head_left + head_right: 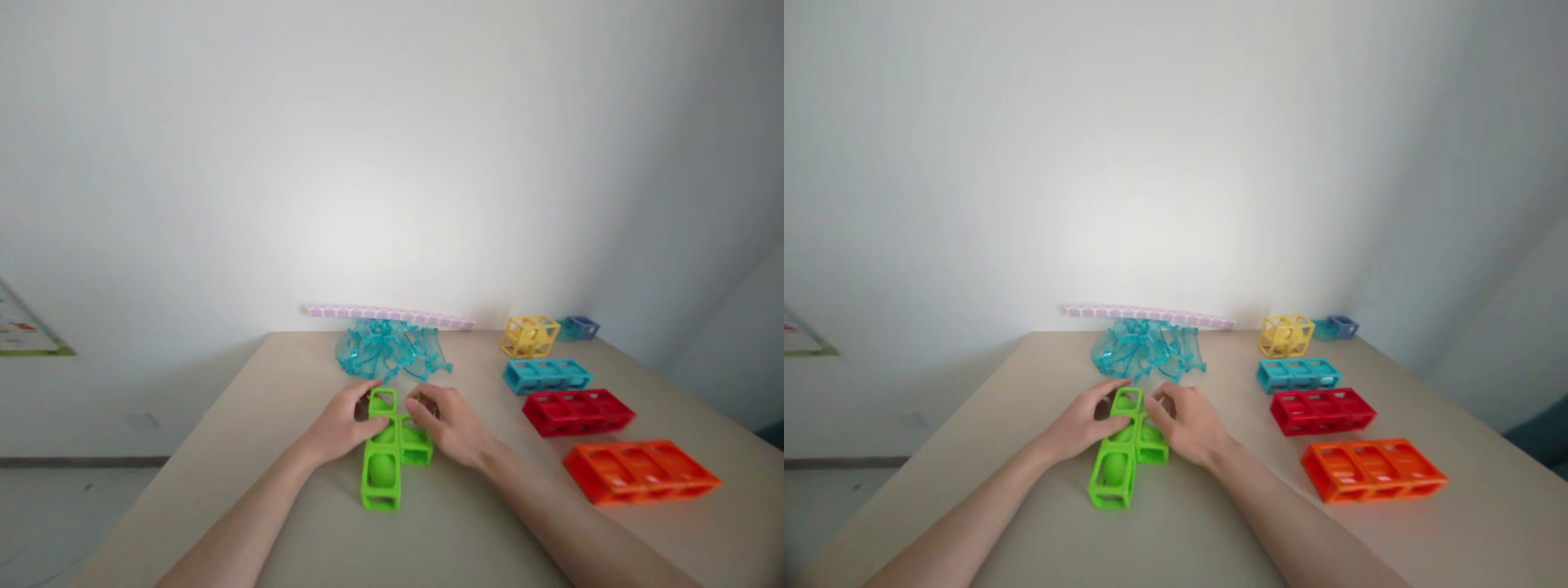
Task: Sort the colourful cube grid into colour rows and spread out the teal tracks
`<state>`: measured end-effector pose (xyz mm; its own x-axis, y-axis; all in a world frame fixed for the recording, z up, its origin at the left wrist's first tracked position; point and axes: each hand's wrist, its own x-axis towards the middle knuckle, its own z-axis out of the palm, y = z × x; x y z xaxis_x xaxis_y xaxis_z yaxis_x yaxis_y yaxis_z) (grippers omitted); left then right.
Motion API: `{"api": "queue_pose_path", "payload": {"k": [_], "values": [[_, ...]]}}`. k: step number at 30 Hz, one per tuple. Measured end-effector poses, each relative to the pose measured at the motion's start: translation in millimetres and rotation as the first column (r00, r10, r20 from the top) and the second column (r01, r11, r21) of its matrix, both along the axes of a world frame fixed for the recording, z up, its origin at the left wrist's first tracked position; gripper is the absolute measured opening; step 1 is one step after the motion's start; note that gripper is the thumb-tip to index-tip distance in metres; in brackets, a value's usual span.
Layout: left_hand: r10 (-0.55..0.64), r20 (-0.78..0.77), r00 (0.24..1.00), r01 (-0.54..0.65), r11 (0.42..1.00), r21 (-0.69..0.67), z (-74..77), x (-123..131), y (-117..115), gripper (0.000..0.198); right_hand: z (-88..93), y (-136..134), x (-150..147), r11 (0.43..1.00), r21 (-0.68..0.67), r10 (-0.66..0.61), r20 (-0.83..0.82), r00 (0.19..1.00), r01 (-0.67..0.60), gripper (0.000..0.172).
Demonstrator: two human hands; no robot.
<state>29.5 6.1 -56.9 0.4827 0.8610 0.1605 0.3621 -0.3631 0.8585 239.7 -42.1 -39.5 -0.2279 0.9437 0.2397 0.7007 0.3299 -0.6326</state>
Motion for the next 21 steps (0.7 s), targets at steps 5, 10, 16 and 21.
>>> {"api": "queue_pose_path", "payload": {"k": [5, 10, 16, 21], "values": [[0.074, 0.012, 0.997, -0.074, 0.996, 0.055, 0.3, -4.1, 5.1, 0.042, 2.1, -4.7, 2.2, 0.977, 0.054, 0.204, 0.055, 0.977, -0.207, 0.032], [0.059, 0.06, 0.996, -0.061, 0.998, 0.035, -1.1, -6.1, 5.4, 0.037, -0.3, -2.5, 3.8, 0.973, 0.033, 0.228, 0.061, 0.972, -0.23, 0.039], [0.075, 0.151, 0.986, -0.069, 0.997, -0.042, 3.8, -5.9, 4.7, 0.026, -4.7, -1.1, 3.3, 0.966, 0.071, 0.249, 0.016, 0.968, -0.249, 0.042], [0.019, 0.371, 0.929, 0.073, 0.97, -0.232, 9.2, -3.7, 0.2, 0.04, -5.6, 0.0, 4.0, 0.952, 0.18, 0.255, -0.017, 0.967, -0.248, 0.045]]}}
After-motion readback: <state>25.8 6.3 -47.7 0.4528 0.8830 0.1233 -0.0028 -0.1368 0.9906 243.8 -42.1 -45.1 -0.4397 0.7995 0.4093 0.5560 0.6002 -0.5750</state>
